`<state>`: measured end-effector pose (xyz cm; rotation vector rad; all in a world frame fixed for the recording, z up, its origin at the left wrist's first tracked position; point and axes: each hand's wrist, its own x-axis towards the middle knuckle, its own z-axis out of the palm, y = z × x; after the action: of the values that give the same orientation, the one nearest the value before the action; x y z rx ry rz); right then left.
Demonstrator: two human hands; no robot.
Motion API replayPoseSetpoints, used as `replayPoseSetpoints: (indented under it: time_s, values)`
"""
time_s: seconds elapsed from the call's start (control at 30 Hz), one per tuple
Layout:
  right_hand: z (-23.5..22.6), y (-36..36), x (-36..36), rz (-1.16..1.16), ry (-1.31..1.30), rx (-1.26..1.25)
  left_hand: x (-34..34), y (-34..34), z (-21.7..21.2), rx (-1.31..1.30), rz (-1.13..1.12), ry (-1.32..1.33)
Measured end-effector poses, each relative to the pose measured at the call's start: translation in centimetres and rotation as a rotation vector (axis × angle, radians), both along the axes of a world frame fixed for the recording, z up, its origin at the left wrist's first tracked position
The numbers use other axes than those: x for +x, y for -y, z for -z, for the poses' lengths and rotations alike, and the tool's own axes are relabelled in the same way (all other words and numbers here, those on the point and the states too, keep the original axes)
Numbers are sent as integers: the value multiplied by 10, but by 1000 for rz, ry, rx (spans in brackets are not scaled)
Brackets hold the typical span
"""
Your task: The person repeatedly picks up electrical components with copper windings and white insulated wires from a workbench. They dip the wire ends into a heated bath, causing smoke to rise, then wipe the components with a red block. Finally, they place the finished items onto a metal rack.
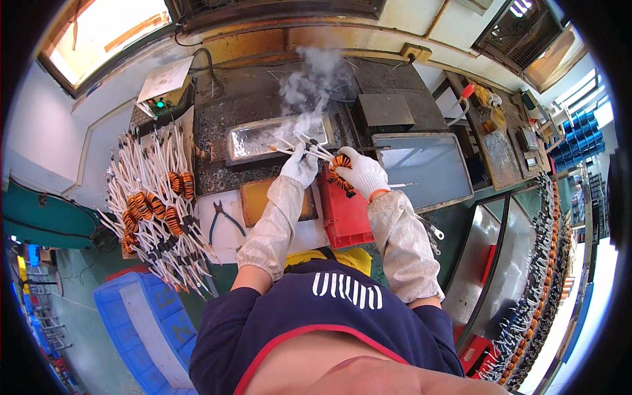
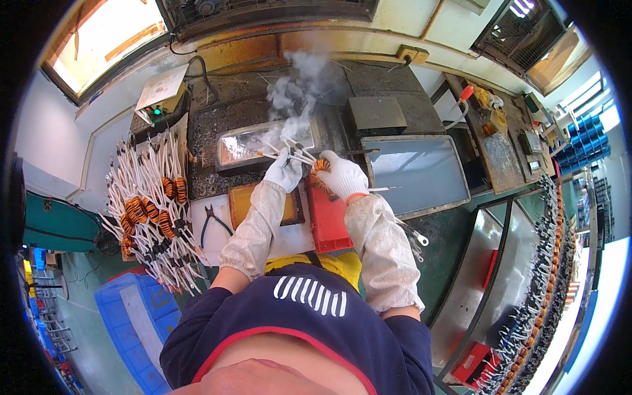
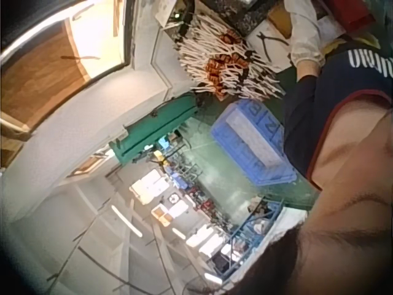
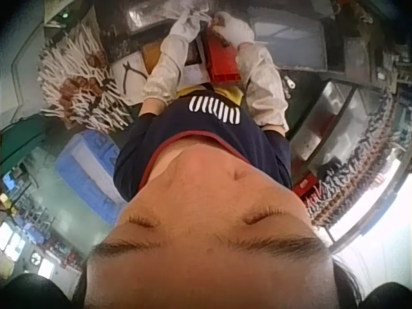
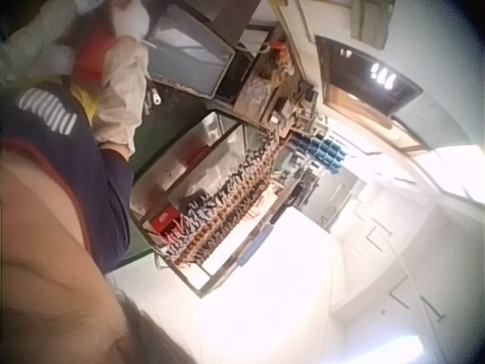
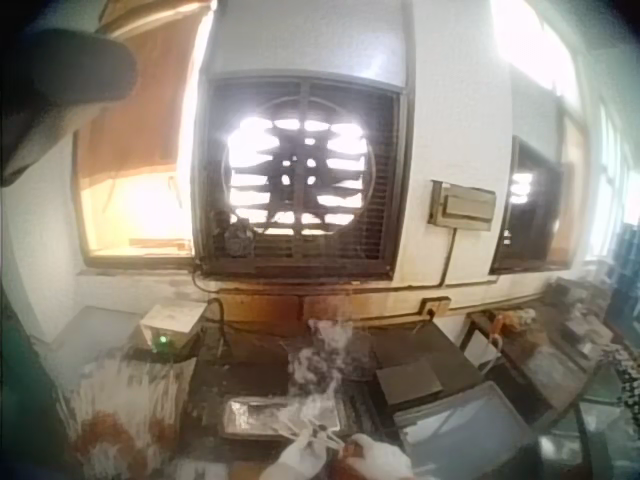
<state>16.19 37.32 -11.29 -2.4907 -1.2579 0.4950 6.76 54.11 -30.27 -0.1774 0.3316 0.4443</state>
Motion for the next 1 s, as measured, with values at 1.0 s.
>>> replayPoseSetpoints:
  time_s: [1.0]
  values:
    - [-31,44,-10,76,-28,-54,-3,34,-52,55,139,11]
